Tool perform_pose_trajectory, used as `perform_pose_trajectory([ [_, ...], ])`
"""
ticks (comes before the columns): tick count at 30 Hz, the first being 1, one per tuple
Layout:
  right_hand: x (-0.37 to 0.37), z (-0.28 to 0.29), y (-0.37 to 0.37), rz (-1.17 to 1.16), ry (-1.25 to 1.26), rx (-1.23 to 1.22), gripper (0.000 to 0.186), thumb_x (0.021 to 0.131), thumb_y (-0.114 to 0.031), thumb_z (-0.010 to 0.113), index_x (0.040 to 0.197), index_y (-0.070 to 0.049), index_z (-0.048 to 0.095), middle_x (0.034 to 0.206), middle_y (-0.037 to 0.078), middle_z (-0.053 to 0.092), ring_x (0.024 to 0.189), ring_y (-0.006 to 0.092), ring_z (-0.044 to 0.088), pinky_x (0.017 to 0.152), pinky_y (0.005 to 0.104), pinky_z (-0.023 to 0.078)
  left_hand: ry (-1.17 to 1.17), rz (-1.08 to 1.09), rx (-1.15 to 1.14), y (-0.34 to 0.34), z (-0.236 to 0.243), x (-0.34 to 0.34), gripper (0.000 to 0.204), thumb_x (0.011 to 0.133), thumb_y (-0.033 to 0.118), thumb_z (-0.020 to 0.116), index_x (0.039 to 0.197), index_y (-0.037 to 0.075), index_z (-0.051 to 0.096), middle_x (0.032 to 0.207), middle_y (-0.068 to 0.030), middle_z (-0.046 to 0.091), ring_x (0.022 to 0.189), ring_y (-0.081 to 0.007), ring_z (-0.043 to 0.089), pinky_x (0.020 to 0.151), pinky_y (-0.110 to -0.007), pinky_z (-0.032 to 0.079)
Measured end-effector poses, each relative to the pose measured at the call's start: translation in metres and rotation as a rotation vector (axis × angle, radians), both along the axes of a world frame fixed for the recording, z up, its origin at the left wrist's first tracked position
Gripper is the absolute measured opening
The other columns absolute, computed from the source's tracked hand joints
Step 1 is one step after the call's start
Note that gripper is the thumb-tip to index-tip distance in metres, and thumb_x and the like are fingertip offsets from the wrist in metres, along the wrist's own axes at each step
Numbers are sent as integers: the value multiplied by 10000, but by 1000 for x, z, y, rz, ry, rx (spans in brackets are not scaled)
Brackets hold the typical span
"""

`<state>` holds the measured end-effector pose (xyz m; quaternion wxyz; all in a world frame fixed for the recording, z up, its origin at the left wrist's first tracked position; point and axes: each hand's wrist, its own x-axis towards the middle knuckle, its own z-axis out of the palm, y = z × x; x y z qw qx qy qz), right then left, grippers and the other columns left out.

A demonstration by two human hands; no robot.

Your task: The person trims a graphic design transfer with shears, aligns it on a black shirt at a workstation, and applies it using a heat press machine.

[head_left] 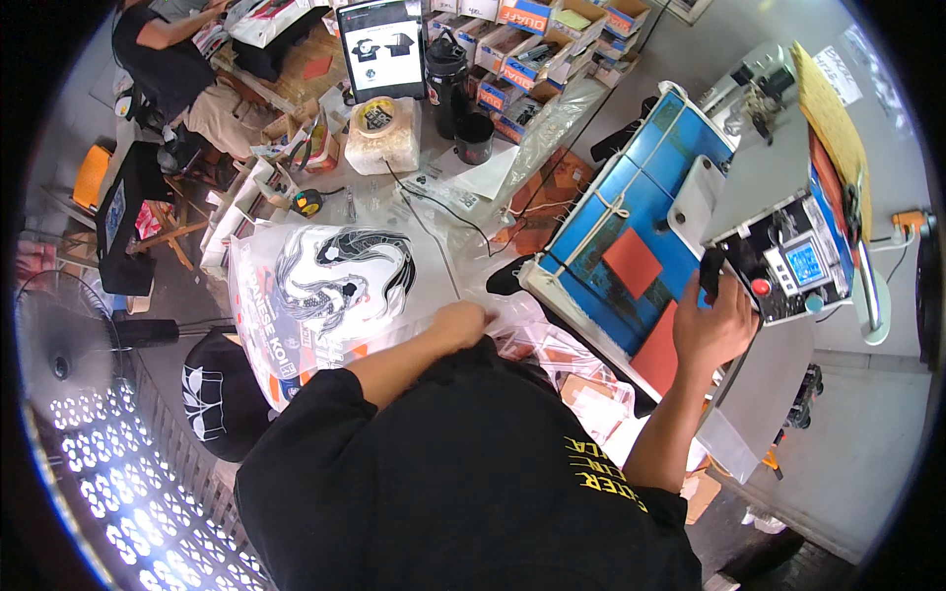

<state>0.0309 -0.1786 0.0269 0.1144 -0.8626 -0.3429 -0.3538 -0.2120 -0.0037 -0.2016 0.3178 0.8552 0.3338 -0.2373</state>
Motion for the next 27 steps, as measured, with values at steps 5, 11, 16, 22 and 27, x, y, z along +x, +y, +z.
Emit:
perform_pose_trajectory([
  [5, -2, 14, -11, 64, 148, -74, 275, 789, -316, 740, 906, -84, 649, 770, 75, 670, 728, 295, 663, 644, 425, 481, -55, -307, -148, -34, -63, -7, 398, 982, 389, 464, 1193, 134, 685, 1161, -180, 674, 1085, -375, 627, 932, -447, 486],
  [11, 3, 30, -23, 105, 213, -185, 332, 835, -405, 694, 960, -99, 665, 802, 115, 703, 767, 342, 700, 671, 464, 547, 1, -122, -458, -67, -200, -73, 555, 989, 511, 439, 1261, 73, 646, 1247, -145, 655, 1036, -325, 654, 926, -432, 482],
  [16, 4, 30, -29, 60, 317, -240, 359, 852, -439, 663, 989, -108, 670, 814, 144, 710, 781, 364, 703, 697, 470, 553, 290, 676, -866, -104, -197, -146, 710, 939, 607, 479, 1378, 52, 533, 1372, -82, 589, 910, -278, 665, 772, -450, 516],
  [22, 2, 37, -35, 101, 379, -264, 382, 861, -443, 643, 1061, -120, 676, 937, 148, 724, 871, 357, 703, 754, 473, 555, 219, 488, -477, -181, -174, -201, 553, 862, 487, 604, 1211, 59, 627, 1180, -111, 660, 893, -277, 678, 757, -429, 525],
  [27, 8, 34, -37, 202, 388, -313, 401, 867, -437, 622, 1094, -108, 650, 961, 134, 725, 926, 345, 697, 805, 460, 544, 57, 535, -280, -225, -224, -210, 486, 784, 429, 693, 1092, 53, 681, 1070, -140, 693, 872, -292, 688, 726, -431, 525],
])
